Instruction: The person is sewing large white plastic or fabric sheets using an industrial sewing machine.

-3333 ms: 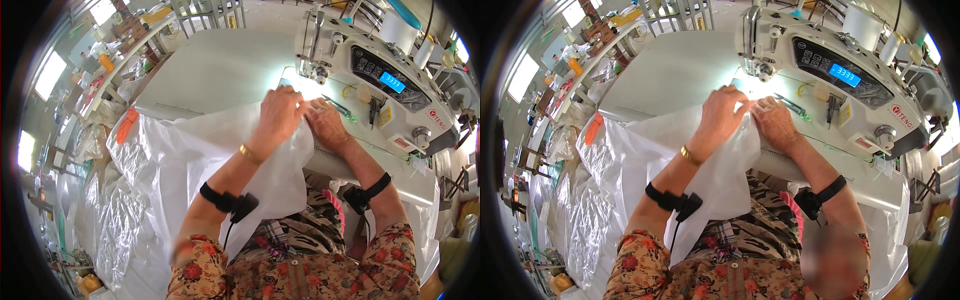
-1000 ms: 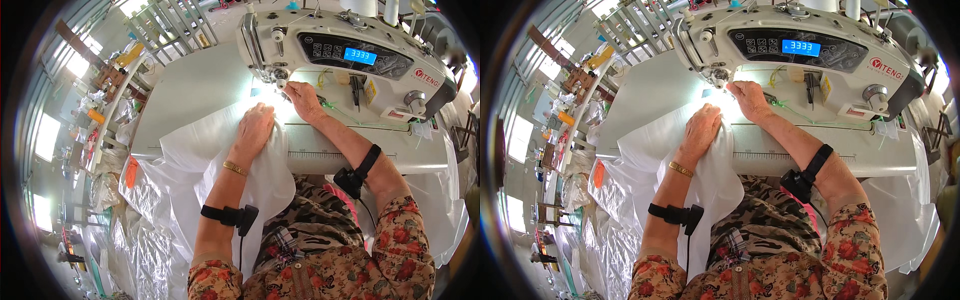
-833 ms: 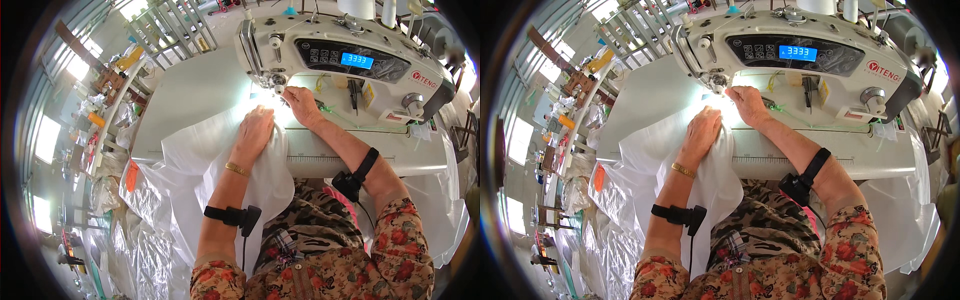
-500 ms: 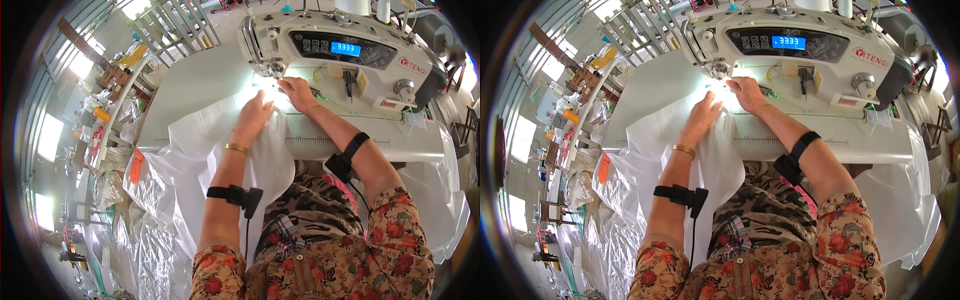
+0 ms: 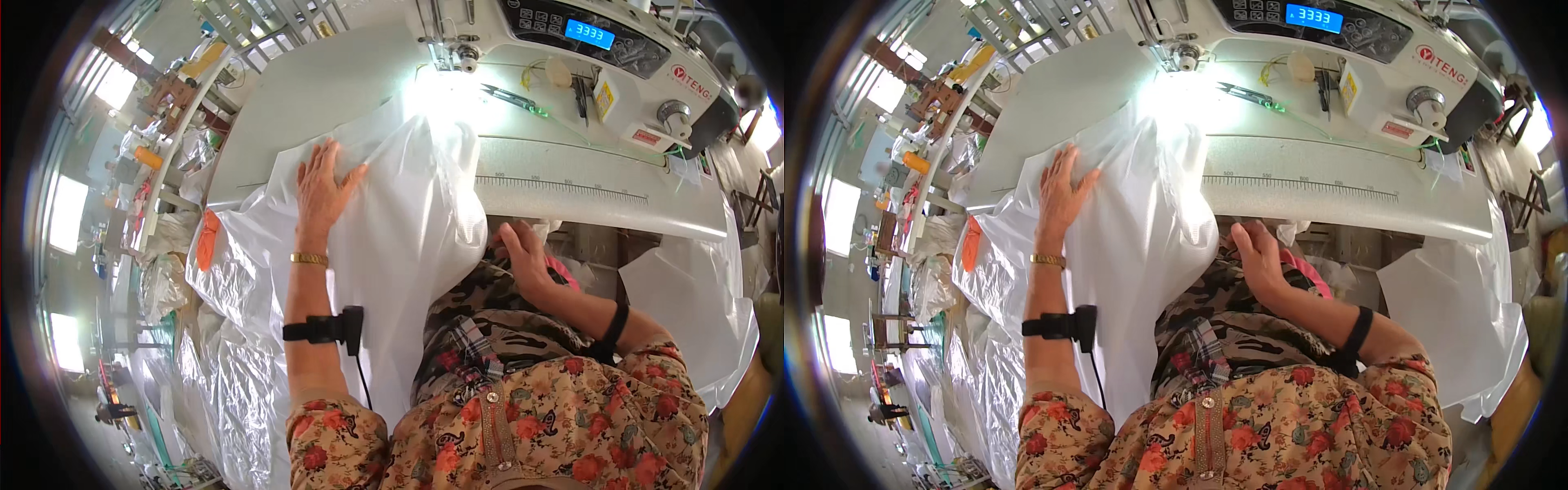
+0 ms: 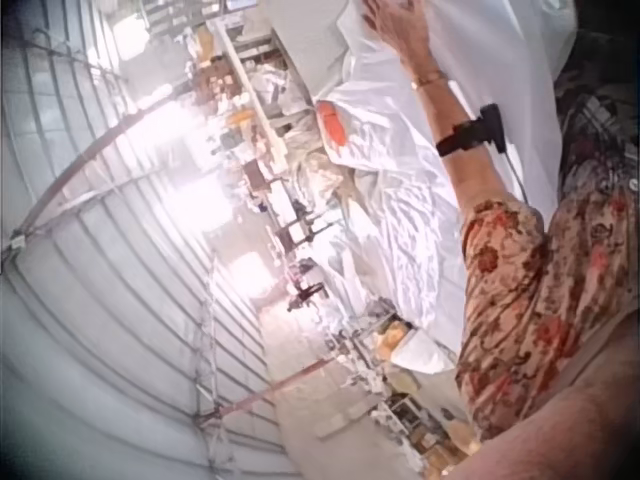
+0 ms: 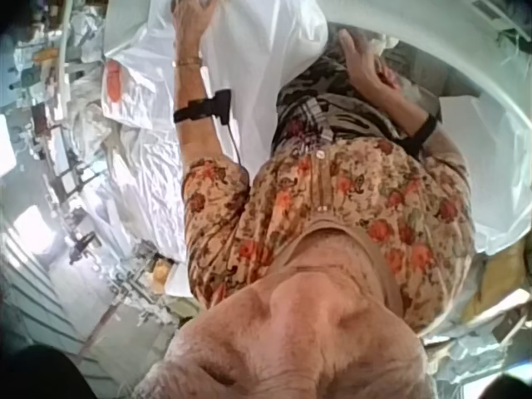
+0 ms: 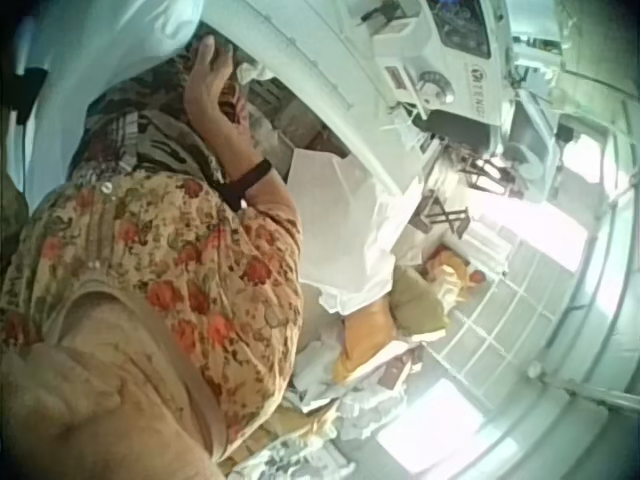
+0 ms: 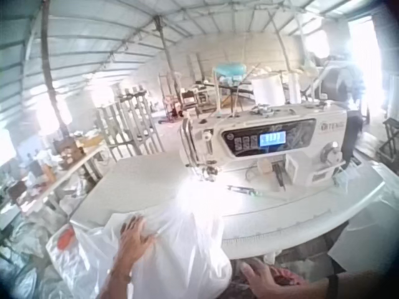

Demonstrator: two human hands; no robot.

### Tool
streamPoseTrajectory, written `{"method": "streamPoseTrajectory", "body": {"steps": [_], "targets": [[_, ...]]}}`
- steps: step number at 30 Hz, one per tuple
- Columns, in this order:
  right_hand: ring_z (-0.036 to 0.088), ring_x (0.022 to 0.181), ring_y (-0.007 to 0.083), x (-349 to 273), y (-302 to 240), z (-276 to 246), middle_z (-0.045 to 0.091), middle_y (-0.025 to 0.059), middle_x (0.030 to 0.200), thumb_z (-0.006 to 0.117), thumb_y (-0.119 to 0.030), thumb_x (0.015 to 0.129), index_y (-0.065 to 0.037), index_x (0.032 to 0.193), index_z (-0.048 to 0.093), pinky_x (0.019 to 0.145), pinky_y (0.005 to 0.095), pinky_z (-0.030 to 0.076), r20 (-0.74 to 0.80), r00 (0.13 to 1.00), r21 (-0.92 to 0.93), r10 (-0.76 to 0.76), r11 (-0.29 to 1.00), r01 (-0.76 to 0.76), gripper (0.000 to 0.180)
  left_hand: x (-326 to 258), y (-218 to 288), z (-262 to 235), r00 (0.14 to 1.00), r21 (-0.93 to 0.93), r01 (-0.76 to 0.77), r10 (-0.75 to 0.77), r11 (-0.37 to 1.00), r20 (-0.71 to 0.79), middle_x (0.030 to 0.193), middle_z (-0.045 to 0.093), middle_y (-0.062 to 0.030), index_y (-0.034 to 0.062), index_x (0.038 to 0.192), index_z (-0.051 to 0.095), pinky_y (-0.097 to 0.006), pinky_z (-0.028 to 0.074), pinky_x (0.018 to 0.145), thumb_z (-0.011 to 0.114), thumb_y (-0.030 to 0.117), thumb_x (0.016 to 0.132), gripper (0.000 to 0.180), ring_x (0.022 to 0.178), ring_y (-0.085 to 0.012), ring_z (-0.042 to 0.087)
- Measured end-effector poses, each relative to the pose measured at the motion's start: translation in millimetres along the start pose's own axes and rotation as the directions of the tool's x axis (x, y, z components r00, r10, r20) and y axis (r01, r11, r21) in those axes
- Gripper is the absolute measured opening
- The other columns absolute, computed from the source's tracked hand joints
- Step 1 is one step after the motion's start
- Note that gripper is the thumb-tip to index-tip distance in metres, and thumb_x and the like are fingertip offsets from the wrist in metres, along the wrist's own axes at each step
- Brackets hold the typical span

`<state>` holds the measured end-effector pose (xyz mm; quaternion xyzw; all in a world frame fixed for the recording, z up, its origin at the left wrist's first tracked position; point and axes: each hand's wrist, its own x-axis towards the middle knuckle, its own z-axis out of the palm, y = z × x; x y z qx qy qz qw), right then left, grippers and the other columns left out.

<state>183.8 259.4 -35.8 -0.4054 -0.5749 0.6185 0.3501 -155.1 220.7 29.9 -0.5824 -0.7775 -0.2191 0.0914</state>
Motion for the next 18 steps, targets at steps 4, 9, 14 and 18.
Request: {"method": "streamPoseTrajectory", "body": {"steps": [4,9,14,18], "targets": [[0.058,0.091,0.0214,-10,-10,40,0.063,0.0143,0.101,0.052,-0.026,0.100,0.004,0.106,0.057,0.085,0.0340,0.048,0.310,0.947,0.044,-0.089,0.996,0.079,0.032,18,-19,1,0.998,0.010,-0.025,0.025,1.000,0.062,0.148,0.045,-0.0121,0.0066,0.138,0.048,-0.048,0.022,0.116,0.061,0.052,0.088,0.069,0.141,-0.0304,0.034],[0.060,0.099,0.0274,-51,-50,76,0.063,0.0198,0.104,0.051,-0.034,0.099,0.002,0.114,0.057,0.090,0.0366,0.046,0.982,0.191,-0.055,0.013,0.975,0.216,0.040,35,-39,-7,0.990,0.045,-0.098,0.093,0.994,0.110,0.147,0.046,-0.0091,0.0091,0.137,0.050,-0.046,0.025,0.116,0.063,0.046,0.090,0.061,0.140,-0.0272,0.036],[0.062,0.093,0.0181,-21,-30,62,0.066,0.0114,0.098,0.051,-0.032,0.099,-0.001,0.101,0.063,0.081,0.0327,0.049,0.894,0.432,-0.135,0.119,0.991,0.006,0.034,37,-46,-10,0.988,-0.014,-0.106,0.107,0.994,0.109,0.147,0.046,-0.0079,0.0090,0.136,0.051,-0.045,0.025,0.116,0.062,0.047,0.090,0.061,0.141,-0.0265,0.036],[0.063,0.092,0.0134,-7,-2,58,0.066,0.0038,0.104,0.051,-0.025,0.099,-0.002,0.109,0.063,0.078,0.0277,0.051,0.618,0.753,-0.048,0.227,0.966,-0.252,0.028,38,-46,-9,0.989,-0.012,-0.110,0.111,0.994,0.094,0.147,0.046,-0.0065,0.0093,0.136,0.052,-0.044,0.025,0.116,0.063,0.048,0.089,0.062,0.140,-0.0246,0.036]]}}
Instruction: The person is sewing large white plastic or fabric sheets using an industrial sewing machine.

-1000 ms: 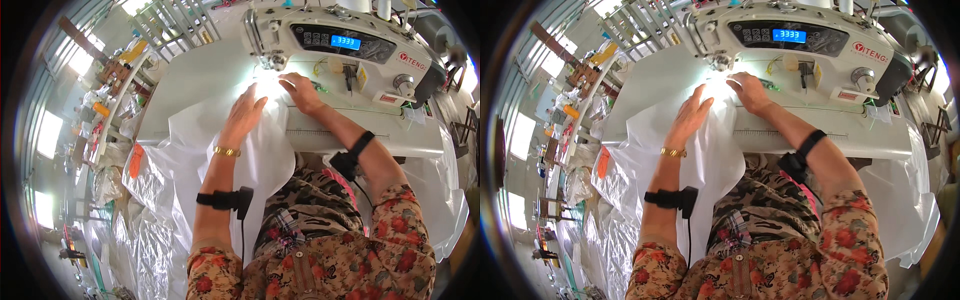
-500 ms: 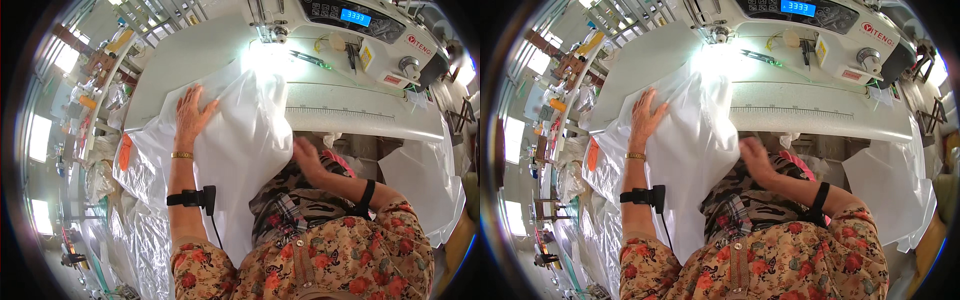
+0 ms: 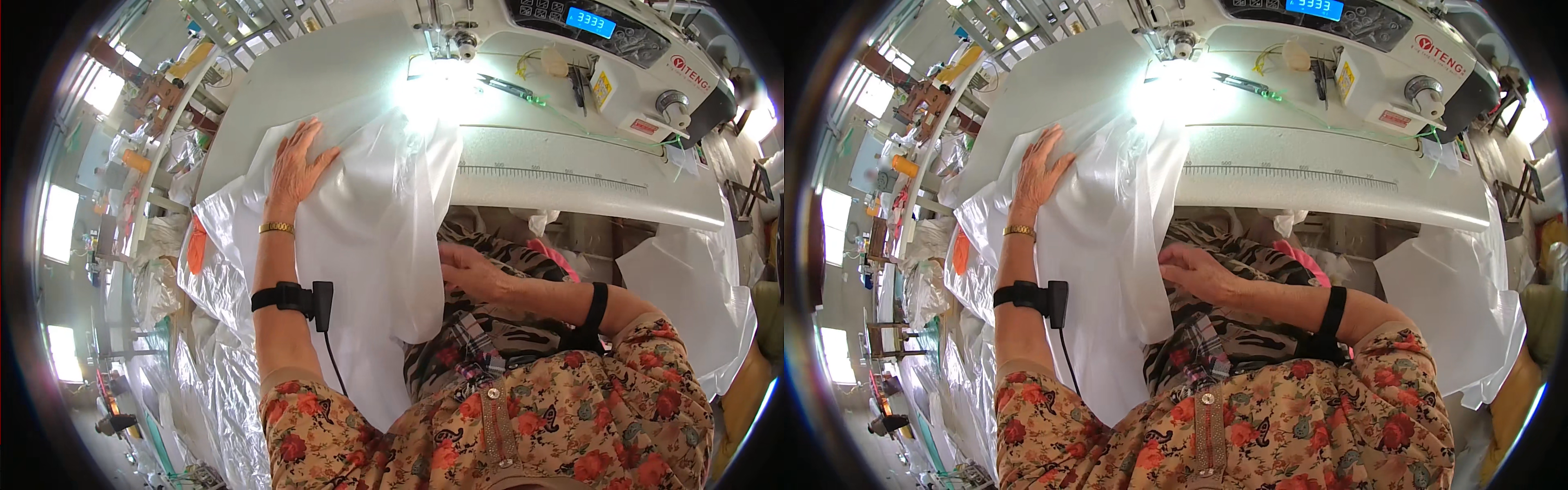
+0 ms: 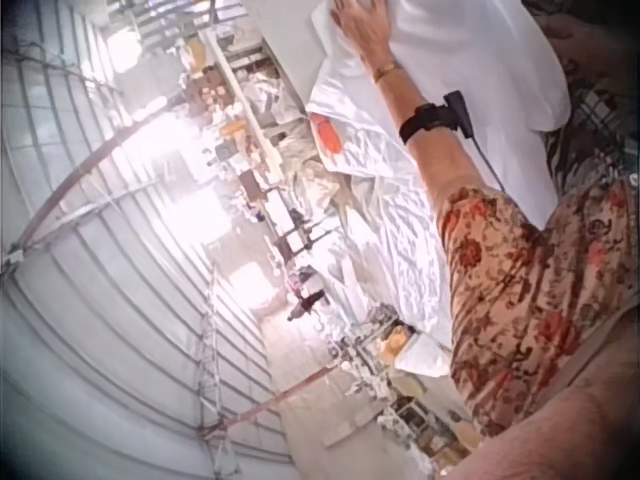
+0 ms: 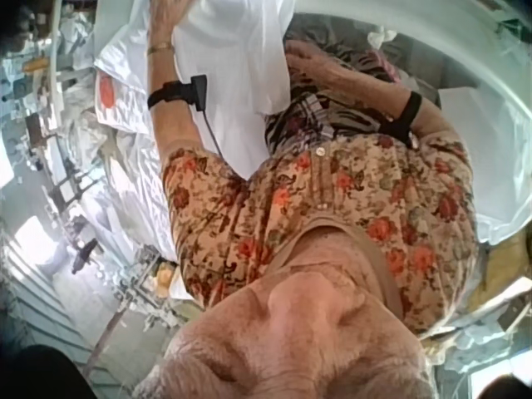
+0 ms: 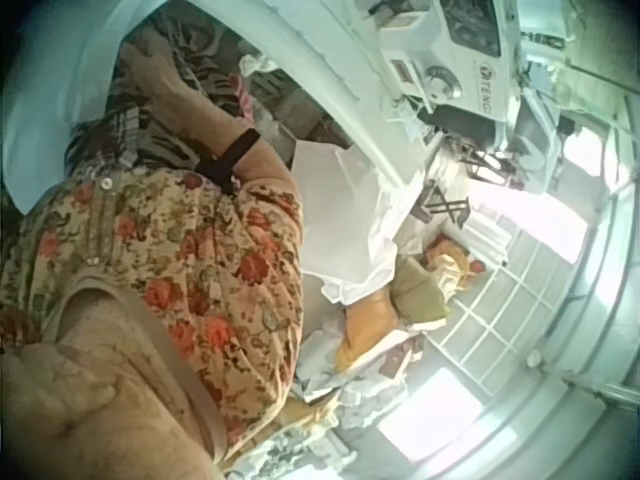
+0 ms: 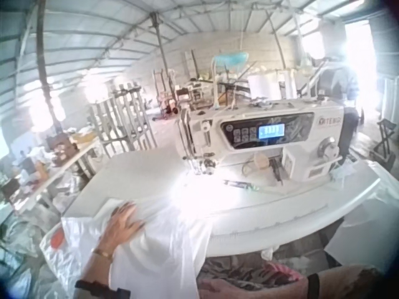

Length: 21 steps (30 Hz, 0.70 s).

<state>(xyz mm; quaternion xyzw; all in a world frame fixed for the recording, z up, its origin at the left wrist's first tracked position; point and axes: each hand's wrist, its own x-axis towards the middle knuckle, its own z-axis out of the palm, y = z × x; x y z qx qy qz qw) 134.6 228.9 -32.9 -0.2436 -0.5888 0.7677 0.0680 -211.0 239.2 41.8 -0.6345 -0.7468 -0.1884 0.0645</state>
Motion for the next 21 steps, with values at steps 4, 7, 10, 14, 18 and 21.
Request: {"method": "streamPoseTrajectory", "body": {"steps": [4,7,10,14,18,21], "targets": [[0.062,0.099,0.0164,22,18,19,0.066,0.0068,0.109,0.051,-0.023,0.099,-0.001,0.114,0.060,0.084,0.0311,0.051,-0.100,0.995,0.052,-0.017,0.998,0.022,0.029,0,2,-1,1.000,-0.002,0.004,-0.004,1.000,-0.014,0.147,0.047,-0.0060,0.0095,0.135,0.052,-0.044,0.026,0.116,0.063,0.048,0.089,0.062,0.140,-0.0239,0.036],[0.061,0.106,0.0210,24,32,32,0.066,0.0113,0.115,0.050,-0.021,0.099,0.002,0.118,0.058,0.091,0.0348,0.048,0.185,0.912,-0.417,-0.366,0.811,0.410,0.031,0,2,-2,1.000,-0.010,0.010,-0.011,1.000,-0.012,0.146,0.047,-0.0053,0.0098,0.135,0.053,-0.043,0.026,0.116,0.064,0.047,0.089,0.060,0.140,-0.0235,0.037],[0.059,0.111,0.0240,11,44,29,0.064,0.0141,0.121,0.048,-0.019,0.099,0.002,0.124,0.056,0.096,0.0366,0.046,0.349,0.922,-0.284,-0.168,0.918,0.275,0.033,0,2,-1,1.000,-0.017,-0.004,0.003,1.000,-0.019,0.146,0.047,-0.0051,0.0103,0.134,0.053,-0.043,0.026,0.117,0.064,0.047,0.089,0.059,0.140,-0.0233,0.037],[0.058,0.113,0.0226,0,40,18,0.062,0.0141,0.123,0.051,-0.017,0.097,0.001,0.123,0.058,0.098,0.0361,0.045,0.340,0.930,-0.216,-0.140,0.951,0.222,0.032,0,0,1,1.000,-0.021,0.013,-0.014,1.000,-0.024,0.146,0.047,-0.0051,0.0105,0.134,0.053,-0.043,0.026,0.117,0.065,0.044,0.089,0.058,0.139,-0.0235,0.038],[0.059,0.109,0.0204,11,18,21,0.064,0.0133,0.119,0.050,-0.021,0.098,0.001,0.122,0.059,0.095,0.0345,0.046,0.189,0.982,0.120,-0.022,0.993,-0.001,0.034,0,0,1,1.000,0.002,0.006,-0.006,1.000,-0.027,0.146,0.047,-0.0051,0.0104,0.134,0.053,-0.043,0.026,0.116,0.065,0.042,0.089,0.057,0.139,-0.0242,0.038],[0.059,0.107,0.0187,19,7,44,0.065,0.0124,0.115,0.051,-0.021,0.096,0.001,0.121,0.059,0.094,0.0342,0.046,0.427,0.850,-0.360,-0.307,0.805,0.472,0.034,1,2,0,1.000,-0.015,0.014,-0.015,1.000,-0.011,0.146,0.047,-0.0050,0.0107,0.134,0.053,-0.043,0.025,0.117,0.065,0.041,0.089,0.056,0.139,-0.0242,0.038]]}}
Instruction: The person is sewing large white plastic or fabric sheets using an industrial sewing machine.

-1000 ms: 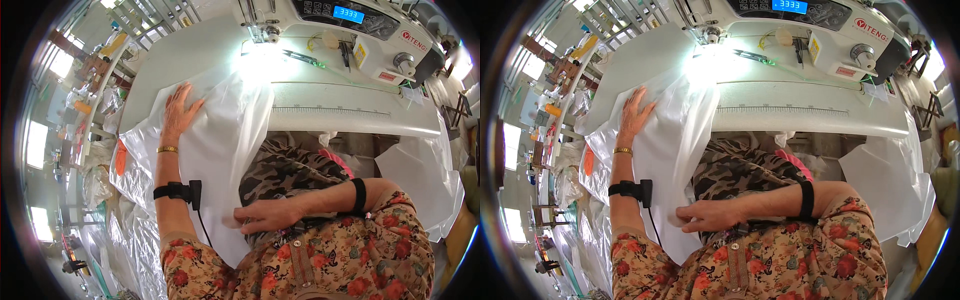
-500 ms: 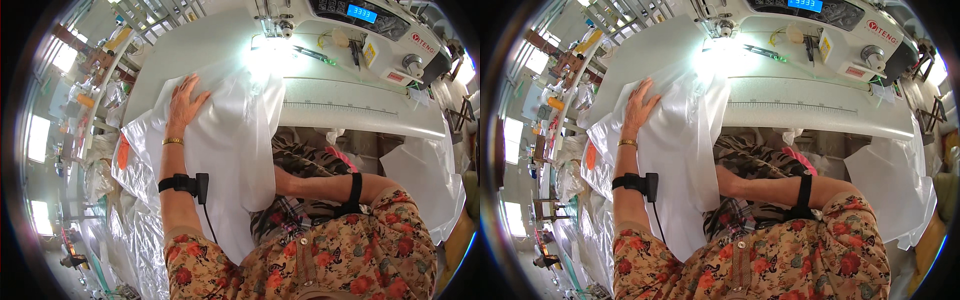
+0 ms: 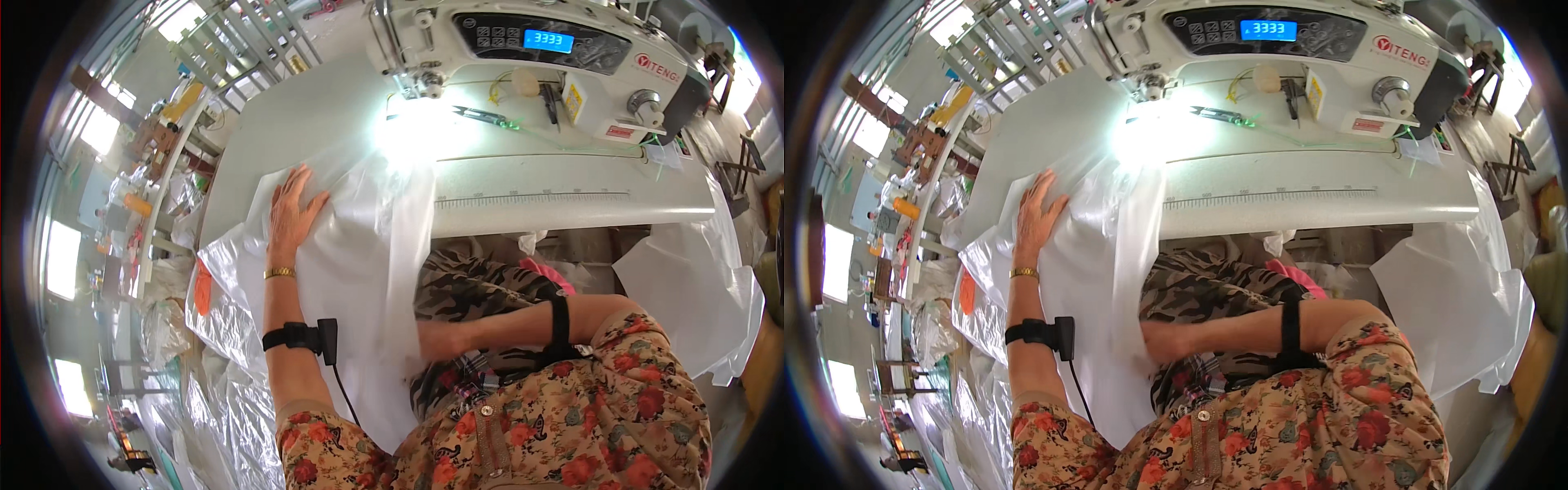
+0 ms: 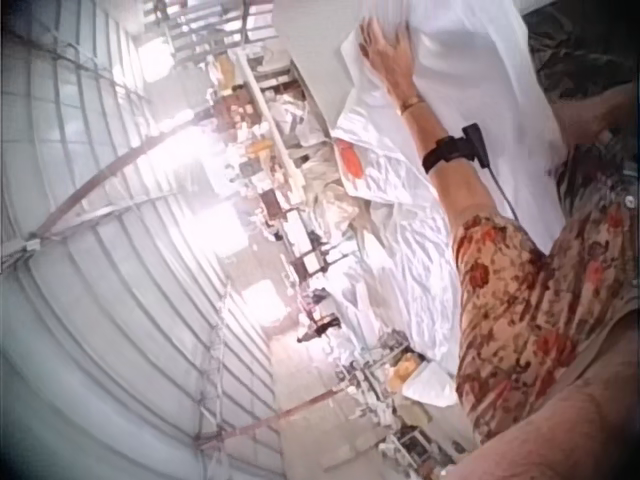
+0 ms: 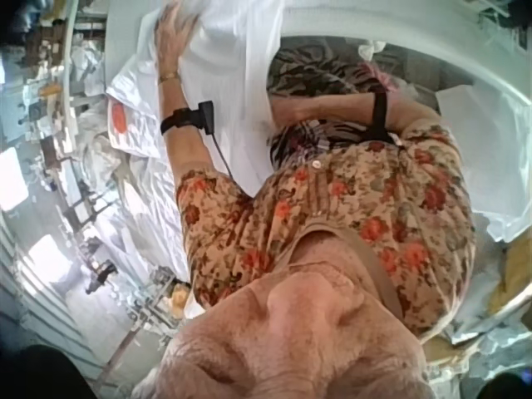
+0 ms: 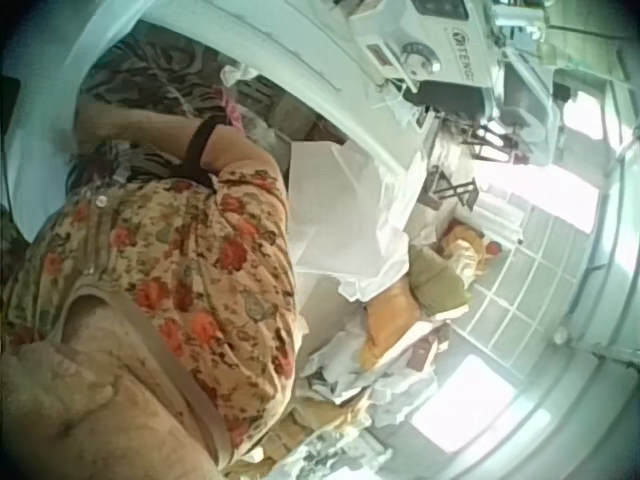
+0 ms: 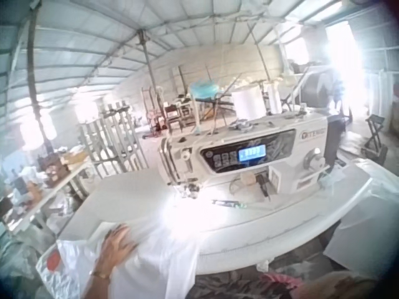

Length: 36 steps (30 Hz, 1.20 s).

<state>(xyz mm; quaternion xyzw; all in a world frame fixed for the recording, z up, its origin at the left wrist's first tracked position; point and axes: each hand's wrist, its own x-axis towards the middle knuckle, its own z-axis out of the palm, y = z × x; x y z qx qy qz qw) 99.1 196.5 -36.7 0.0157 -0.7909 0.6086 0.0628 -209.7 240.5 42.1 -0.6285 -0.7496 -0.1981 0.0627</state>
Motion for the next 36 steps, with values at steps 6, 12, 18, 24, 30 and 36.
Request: {"method": "streamPoseTrajectory", "body": {"steps": [6,12,18,24,30,36], "targets": [[0.061,0.105,0.0235,12,-26,14,0.066,0.0168,0.113,0.050,-0.024,0.095,0.003,0.119,0.059,0.092,0.0334,0.047,0.193,0.977,0.379,0.096,0.911,-0.164,0.037,-1,1,-1,1.000,0.000,0.012,-0.012,1.000,0.006,0.147,0.046,-0.0057,0.0102,0.136,0.052,-0.043,0.025,0.117,0.065,0.044,0.088,0.059,0.140,-0.0240,0.037],[0.059,0.094,0.0172,39,-75,6,0.066,0.0132,0.101,0.049,-0.027,0.098,0.005,0.109,0.060,0.085,0.0332,0.047,0.117,0.982,0.323,-0.150,0.941,0.105,0.035,0,-4,2,0.999,-0.021,-0.034,0.034,0.999,-0.021,0.144,0.049,-0.0089,0.0073,0.134,0.054,-0.045,0.024,0.116,0.064,0.047,0.088,0.062,0.139,-0.0254,0.038],[0.058,0.087,0.0145,9,-103,-16,0.063,0.0086,0.089,0.051,-0.033,0.099,0.003,0.100,0.063,0.080,0.0323,0.048,0.114,0.960,0.603,-0.254,0.786,0.136,0.038,-2,-8,3,0.998,-0.030,-0.049,0.048,0.998,-0.035,0.142,0.051,-0.0102,0.0057,0.133,0.054,-0.046,0.024,0.115,0.063,0.049,0.089,0.062,0.138,-0.0266,0.039],[0.058,0.072,0.0184,-32,-114,-14,0.065,0.0160,0.078,0.054,-0.037,0.098,0.007,0.100,0.065,0.073,0.0361,0.049,0.071,0.997,0.303,0.040,0.951,-0.060,0.046,-5,-2,1,0.998,-0.045,-0.026,0.024,0.999,-0.063,0.142,0.051,-0.0099,0.0061,0.132,0.056,-0.043,0.024,0.116,0.059,0.053,0.090,0.063,0.138,-0.0261,0.040],[0.063,0.088,0.0298,-116,-119,-50,0.066,0.0196,0.098,0.051,-0.025,0.101,0.002,0.107,0.065,0.081,0.0385,0.050,0.003,0.994,0.057,-0.112,0.992,0.111,0.030,-24,-5,-2,0.994,-0.023,-0.006,0.003,1.000,-0.108,0.140,0.054,-0.0095,0.0065,0.131,0.056,-0.046,0.024,0.116,0.059,0.047,0.091,0.057,0.136,-0.0247,0.042],[0.059,0.075,0.0121,-202,4,-50,0.069,0.0035,0.081,0.057,-0.034,0.096,0.001,0.091,0.070,0.067,0.0341,0.046,-0.620,0.666,0.240,0.416,0.908,-0.344,0.038,-38,0,1,0.981,0.023,0.017,-0.013,1.000,-0.192,0.139,0.055,-0.0094,0.0079,0.131,0.056,-0.046,0.024,0.116,0.061,0.038,0.092,0.049,0.135,-0.0250,0.043]]}}
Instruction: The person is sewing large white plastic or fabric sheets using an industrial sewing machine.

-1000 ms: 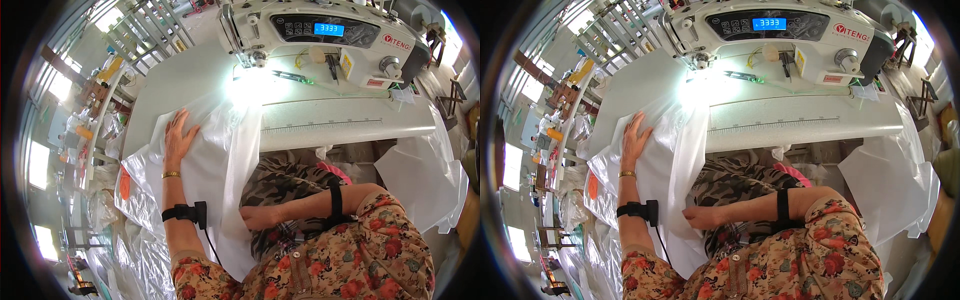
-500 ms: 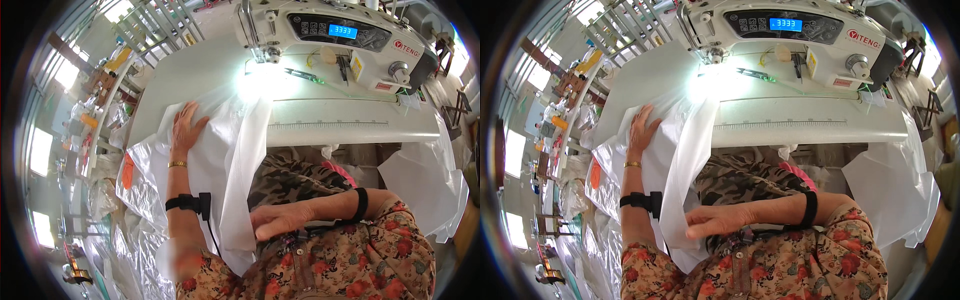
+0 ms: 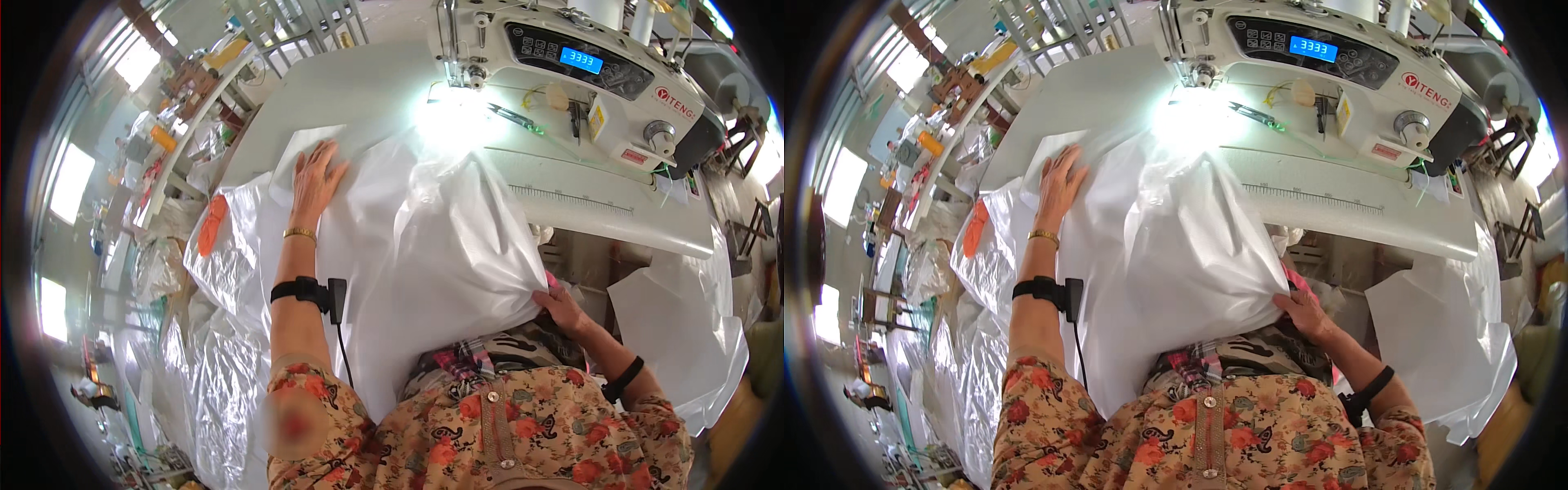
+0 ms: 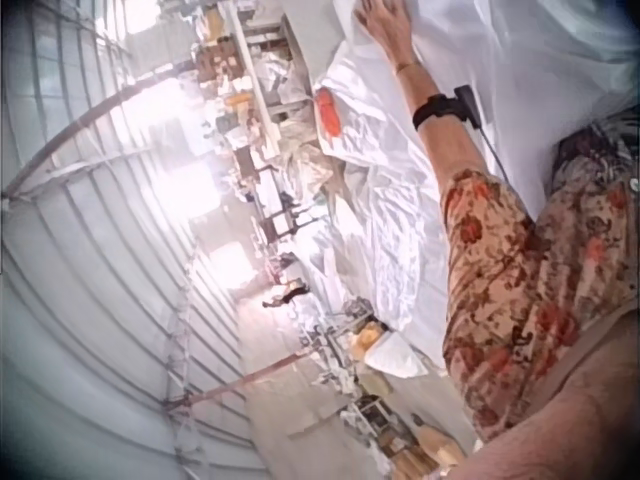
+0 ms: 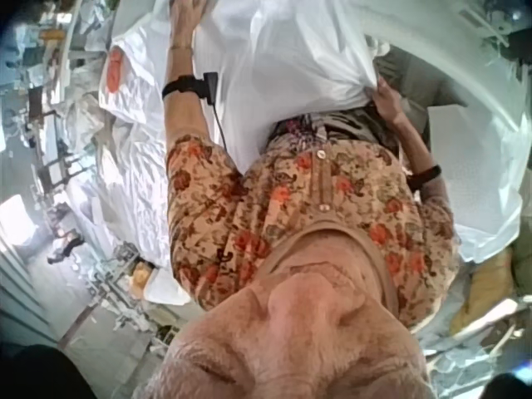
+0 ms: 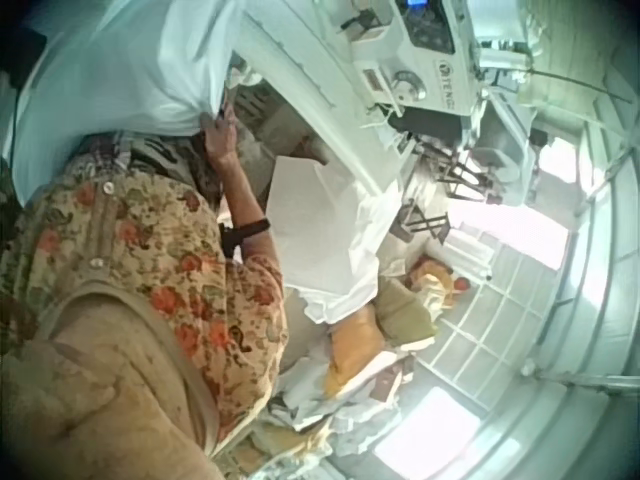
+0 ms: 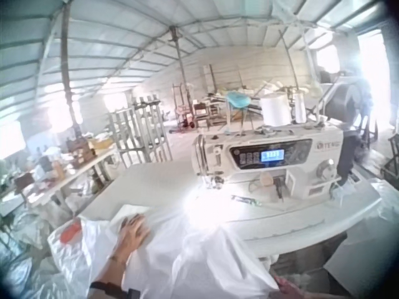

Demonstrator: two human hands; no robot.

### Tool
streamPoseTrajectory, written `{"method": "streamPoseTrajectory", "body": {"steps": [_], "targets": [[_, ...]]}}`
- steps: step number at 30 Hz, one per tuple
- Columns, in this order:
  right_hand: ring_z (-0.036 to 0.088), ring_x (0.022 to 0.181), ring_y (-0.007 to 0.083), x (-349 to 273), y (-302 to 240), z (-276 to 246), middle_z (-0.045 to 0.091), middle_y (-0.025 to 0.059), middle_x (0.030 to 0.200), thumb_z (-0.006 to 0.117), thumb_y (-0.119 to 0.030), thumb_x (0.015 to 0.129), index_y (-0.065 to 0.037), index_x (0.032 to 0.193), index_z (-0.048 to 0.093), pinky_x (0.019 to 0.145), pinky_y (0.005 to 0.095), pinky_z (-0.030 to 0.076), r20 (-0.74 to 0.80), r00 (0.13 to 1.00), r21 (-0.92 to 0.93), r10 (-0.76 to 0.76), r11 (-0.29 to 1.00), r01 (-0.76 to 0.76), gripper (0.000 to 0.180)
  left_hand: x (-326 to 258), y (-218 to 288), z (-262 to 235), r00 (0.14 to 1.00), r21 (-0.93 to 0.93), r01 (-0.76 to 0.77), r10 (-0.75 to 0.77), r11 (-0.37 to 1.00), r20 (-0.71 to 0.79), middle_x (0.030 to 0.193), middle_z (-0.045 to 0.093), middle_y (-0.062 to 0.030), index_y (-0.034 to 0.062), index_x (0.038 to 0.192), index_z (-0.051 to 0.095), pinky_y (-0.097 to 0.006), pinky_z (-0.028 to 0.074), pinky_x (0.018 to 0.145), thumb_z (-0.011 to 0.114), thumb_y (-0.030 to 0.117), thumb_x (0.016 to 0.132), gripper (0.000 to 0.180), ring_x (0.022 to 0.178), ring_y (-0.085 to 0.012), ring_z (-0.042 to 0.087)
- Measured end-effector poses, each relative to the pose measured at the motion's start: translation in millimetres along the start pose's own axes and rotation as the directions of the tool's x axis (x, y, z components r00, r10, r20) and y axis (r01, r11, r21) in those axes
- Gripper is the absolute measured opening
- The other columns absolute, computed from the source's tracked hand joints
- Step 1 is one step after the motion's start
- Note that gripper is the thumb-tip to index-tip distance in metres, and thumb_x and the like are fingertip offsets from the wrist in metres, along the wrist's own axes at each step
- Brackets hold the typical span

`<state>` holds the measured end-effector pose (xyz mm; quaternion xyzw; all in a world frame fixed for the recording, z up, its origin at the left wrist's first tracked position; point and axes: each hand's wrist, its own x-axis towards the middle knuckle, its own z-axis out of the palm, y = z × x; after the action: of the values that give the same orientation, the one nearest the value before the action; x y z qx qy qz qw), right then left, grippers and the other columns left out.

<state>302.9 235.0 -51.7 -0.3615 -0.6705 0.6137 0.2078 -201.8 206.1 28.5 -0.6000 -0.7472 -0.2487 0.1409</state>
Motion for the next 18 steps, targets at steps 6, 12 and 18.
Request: {"method": "streamPoseTrajectory", "body": {"steps": [6,12,18], "targets": [[0.063,0.082,0.0290,2,-26,-28,0.065,0.0161,0.083,0.062,-0.037,0.090,0.004,0.098,0.066,0.078,0.0381,0.046,0.005,0.983,-0.588,0.182,0.796,-0.144,0.042,-29,71,-30,0.994,-0.118,0.105,-0.109,0.987,-0.024,0.136,0.055,-0.0146,0.0036,0.131,0.054,-0.047,0.029,0.112,0.065,0.026,0.091,0.047,0.131,-0.0306,0.047],[0.060,0.089,0.0315,17,-109,20,0.063,0.0117,0.098,0.069,-0.023,0.083,-0.005,0.096,0.063,0.080,0.0412,0.047,0.178,0.718,-0.720,-0.673,0.408,0.561,0.023,-148,197,-68,0.993,-0.133,-0.021,0.036,0.991,0.115,0.125,0.052,-0.0150,0.0017,0.133,0.049,-0.045,0.039,0.097,0.077,0.024,0.076,0.068,0.115,-0.0344,0.049],[0.061,0.084,0.0291,64,-56,84,0.064,0.0099,0.093,0.067,-0.020,0.083,-0.006,0.093,0.065,0.080,0.0419,0.049,0.765,0.541,-0.517,-0.349,0.168,0.839,0.017,-198,201,-58,0.986,0.139,0.137,-0.148,0.981,0.077,0.114,0.051,-0.0122,0.0035,0.127,0.051,-0.044,0.040,0.089,0.064,0.000,0.075,0.054,0.104,-0.0300,0.051]]}}
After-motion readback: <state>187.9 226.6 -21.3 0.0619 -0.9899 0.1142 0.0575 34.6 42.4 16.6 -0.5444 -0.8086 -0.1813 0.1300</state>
